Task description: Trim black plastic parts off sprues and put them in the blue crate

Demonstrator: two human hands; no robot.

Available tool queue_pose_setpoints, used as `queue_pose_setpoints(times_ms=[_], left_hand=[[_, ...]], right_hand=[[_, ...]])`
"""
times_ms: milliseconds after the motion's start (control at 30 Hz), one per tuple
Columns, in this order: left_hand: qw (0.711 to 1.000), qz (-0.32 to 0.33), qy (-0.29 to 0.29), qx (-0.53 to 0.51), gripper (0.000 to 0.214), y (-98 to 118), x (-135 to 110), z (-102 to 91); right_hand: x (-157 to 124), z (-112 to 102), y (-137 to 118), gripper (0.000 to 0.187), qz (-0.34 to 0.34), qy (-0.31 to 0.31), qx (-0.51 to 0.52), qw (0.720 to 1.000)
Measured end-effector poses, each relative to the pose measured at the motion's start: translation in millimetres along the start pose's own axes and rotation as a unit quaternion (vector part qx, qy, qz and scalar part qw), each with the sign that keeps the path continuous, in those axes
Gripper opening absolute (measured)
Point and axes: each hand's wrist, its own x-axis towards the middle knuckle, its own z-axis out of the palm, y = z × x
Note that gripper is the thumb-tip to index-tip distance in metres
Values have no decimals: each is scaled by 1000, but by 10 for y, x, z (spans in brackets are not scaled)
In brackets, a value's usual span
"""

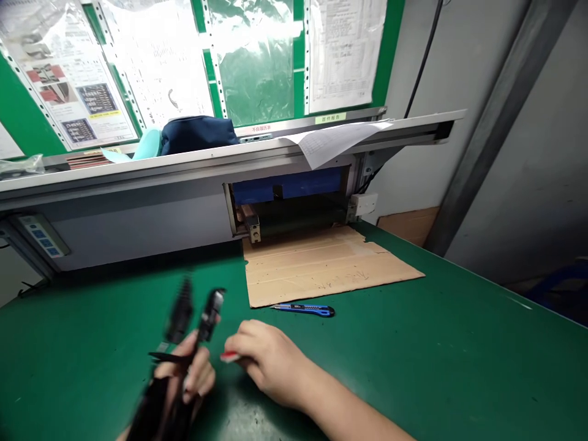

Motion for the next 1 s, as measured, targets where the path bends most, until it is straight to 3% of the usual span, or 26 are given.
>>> queue_pose_setpoints(times_ms=[67, 133, 200, 267, 300, 367, 467, 567, 600, 667, 767, 900, 1000], left_hand=[[996, 73, 33, -28, 30, 187, -17, 60], [991, 104, 78, 14, 34, 310, -39, 122], [986, 78, 102, 106, 40, 326, -67, 174], [967, -3, 105, 232, 43, 263, -101, 208], [947, -55, 97, 300, 44, 220, -118, 219], [891, -142, 75, 425, 43, 149, -155, 238], [798, -157, 53, 579, 37, 127, -212, 282], [744, -146, 83, 646, 36, 162, -247, 343], [753, -143, 92, 636, 37, 165, -246, 354], [803, -137, 88, 573, 42, 141, -218, 344], [870, -145, 35, 469, 58, 51, -128, 258], [885, -170, -10, 434, 67, -17, -63, 149], [881, -170, -5, 441, 67, 32, -95, 155]], right_hand=[[-18, -39, 39, 26, 29, -37, -50, 998], [-32, -129, 112, 44, 86, -28, -78, 993], [-36, -256, 181, 53, 117, 6, -71, 991], [-31, -380, 193, 33, 104, 73, -39, 991], [-28, -424, 169, 24, 82, 104, -22, 991], [-27, -448, 71, 24, 19, 115, -6, 993], [-47, -310, -91, 34, -44, -3, -51, 998], [-80, -76, -140, 34, -21, -110, -129, 985], [-88, -11, -131, 33, -1, -130, -150, 980], [-95, 75, -99, 29, 36, -149, -169, 974], [-77, 113, -67, 22, 35, -109, -139, 984], [-36, 151, -59, 10, -23, -9, -58, 998], [-21, 176, -51, 8, -34, 1, -37, 999]])
